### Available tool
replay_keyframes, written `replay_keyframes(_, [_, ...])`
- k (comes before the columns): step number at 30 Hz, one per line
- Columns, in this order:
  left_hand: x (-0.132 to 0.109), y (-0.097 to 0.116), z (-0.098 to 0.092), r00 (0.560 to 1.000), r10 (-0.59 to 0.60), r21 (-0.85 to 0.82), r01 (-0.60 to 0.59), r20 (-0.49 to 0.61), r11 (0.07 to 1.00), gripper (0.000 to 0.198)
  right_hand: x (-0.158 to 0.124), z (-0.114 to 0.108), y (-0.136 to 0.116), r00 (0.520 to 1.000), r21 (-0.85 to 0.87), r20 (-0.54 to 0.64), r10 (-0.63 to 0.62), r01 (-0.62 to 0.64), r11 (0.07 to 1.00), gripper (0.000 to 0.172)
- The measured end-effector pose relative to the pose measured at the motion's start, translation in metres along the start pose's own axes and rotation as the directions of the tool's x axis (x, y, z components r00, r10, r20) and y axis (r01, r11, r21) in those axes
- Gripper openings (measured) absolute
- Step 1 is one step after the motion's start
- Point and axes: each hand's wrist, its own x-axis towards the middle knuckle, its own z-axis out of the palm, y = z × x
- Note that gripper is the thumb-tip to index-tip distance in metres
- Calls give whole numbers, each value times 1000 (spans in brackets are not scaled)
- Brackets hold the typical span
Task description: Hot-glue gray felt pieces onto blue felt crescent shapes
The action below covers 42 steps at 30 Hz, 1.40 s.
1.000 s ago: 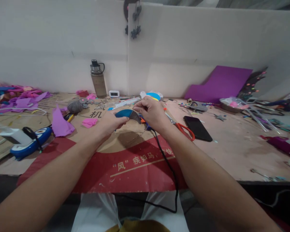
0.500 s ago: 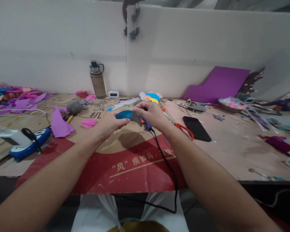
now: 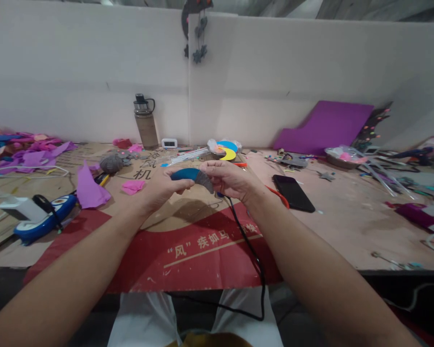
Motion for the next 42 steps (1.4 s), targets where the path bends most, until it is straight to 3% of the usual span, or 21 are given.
replay_keyframes(7, [1,3,1,998,-46,-165,40,-30,986,21,4,4,4,995,74,-81,-61,67,995,20])
replay_keyframes(11, [0,4,1,998,-62,-182,56,-28,982,19,5,5,4,992,-5,-84,-95,95,995,30])
replay_keyframes(16, [1,1,0,999,-51,-119,50,-6,992,17,4,7,5,980,-164,-134,-144,121,979,27])
replay_keyframes(25, [0,7,-13,992,12,133,-29,127,991,22,1,7,6,1000,-44,13,2,-2,999,26])
replay_keyframes(30, [5,-1,-12,992,-84,99,74,97,992,27,10,7,14,979,-66,-186,-88,77,995,31])
replay_keyframes(34, [6,-3,-8,994,-85,52,81,75,995,43,11,10,17,932,-209,-299,-203,143,967,27])
replay_keyframes(38, [6,-1,-8,996,-88,123,90,-24,988,38,6,19,16,883,-501,-323,-340,145,853,23])
replay_keyframes(42, [5,2,-7,992,-129,111,129,-7,985,29,4,26,18,860,-612,-293,-419,168,773,20])
